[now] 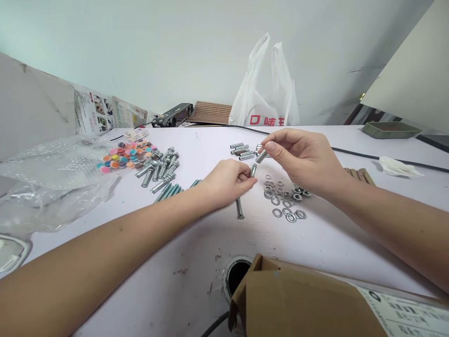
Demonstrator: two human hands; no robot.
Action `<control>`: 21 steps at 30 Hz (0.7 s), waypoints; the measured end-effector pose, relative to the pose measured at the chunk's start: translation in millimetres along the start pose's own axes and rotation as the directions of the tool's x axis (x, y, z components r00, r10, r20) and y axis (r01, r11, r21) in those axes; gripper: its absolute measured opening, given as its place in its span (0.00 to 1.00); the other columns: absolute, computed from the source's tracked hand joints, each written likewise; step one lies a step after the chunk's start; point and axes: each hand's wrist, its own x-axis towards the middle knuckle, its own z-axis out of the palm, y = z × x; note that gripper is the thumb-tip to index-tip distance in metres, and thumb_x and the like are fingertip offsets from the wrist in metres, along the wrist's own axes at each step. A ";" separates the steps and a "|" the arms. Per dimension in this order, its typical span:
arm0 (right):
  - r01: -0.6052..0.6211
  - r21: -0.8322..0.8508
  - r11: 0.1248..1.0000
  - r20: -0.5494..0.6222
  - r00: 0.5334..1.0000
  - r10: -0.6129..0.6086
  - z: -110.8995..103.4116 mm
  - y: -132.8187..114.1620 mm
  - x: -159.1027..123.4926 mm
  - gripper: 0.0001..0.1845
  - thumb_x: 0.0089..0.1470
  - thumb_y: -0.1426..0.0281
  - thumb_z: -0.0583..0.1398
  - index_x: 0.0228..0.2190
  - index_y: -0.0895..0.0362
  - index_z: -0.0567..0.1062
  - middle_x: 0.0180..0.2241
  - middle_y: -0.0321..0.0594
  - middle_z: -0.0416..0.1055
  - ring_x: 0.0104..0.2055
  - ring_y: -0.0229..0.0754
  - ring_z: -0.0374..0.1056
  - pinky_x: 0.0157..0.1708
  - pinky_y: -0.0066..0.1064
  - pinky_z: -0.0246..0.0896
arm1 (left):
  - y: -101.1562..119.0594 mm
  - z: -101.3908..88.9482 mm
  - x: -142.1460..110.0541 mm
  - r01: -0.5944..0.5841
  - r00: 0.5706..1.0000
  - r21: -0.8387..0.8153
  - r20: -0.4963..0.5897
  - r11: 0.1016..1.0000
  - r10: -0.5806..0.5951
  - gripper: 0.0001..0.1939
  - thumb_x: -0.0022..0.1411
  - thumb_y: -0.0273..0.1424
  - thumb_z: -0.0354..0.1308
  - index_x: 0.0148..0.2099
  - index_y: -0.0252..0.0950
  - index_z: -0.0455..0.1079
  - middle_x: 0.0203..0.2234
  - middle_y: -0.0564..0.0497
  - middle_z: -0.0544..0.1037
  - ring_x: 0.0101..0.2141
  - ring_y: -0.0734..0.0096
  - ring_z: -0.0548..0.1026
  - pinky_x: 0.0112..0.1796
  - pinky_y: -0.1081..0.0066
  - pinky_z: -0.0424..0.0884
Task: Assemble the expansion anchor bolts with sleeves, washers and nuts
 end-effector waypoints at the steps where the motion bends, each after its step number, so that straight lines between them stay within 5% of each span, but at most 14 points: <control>1: 0.003 0.005 1.000 -0.007 1.000 -0.003 0.5 -0.7 -0.2 0.15 0.56 0.56 0.61 0.36 0.53 0.77 0.35 0.40 0.76 0.38 0.44 0.72 0.40 0.38 0.67 | 0.5 0.9 -0.3 0.003 1.000 0.004 -0.003 1.000 -0.003 0.15 0.59 0.36 0.54 0.23 0.36 0.61 0.18 0.56 0.65 0.22 0.77 0.61 0.26 0.71 0.57; 8: 0.049 -0.137 0.989 0.070 0.997 -0.040 5.9 -1.4 -4.0 0.09 0.56 0.62 0.62 0.38 0.48 0.79 0.38 0.36 0.78 0.42 0.46 0.73 0.43 0.41 0.67 | -2.3 6.3 -0.6 0.011 0.999 0.031 -0.037 0.999 -0.010 0.13 0.59 0.36 0.52 0.24 0.37 0.60 0.18 0.55 0.66 0.22 0.74 0.63 0.25 0.70 0.58; 14: 0.102 -0.153 0.983 0.118 0.989 -0.084 3.5 2.8 -8.0 0.24 0.52 0.63 0.65 0.51 0.50 0.74 0.39 0.39 0.78 0.43 0.47 0.73 0.46 0.42 0.66 | -1.8 5.3 -2.5 0.022 0.999 0.022 -0.031 1.000 -0.022 0.11 0.59 0.35 0.52 0.26 0.36 0.64 0.20 0.55 0.68 0.23 0.74 0.65 0.26 0.71 0.59; 18: 0.065 -0.160 0.985 0.024 0.998 -0.062 -8.3 0.3 -2.1 0.18 0.54 0.59 0.63 0.45 0.52 0.75 0.40 0.41 0.77 0.42 0.48 0.72 0.43 0.42 0.67 | -1.3 4.9 -3.0 0.065 0.998 0.010 -0.021 0.998 -0.064 0.12 0.57 0.37 0.54 0.25 0.36 0.61 0.20 0.54 0.69 0.23 0.74 0.66 0.25 0.71 0.60; 21: -0.036 -0.296 0.954 0.040 0.998 0.049 -25.1 0.0 6.9 0.13 0.55 0.57 0.60 0.35 0.52 0.77 0.31 0.40 0.76 0.31 0.44 0.70 0.30 0.38 0.64 | -2.9 5.3 -2.2 0.083 0.997 0.007 -0.006 0.997 -0.083 0.13 0.55 0.37 0.56 0.25 0.37 0.62 0.21 0.54 0.70 0.23 0.74 0.66 0.25 0.71 0.61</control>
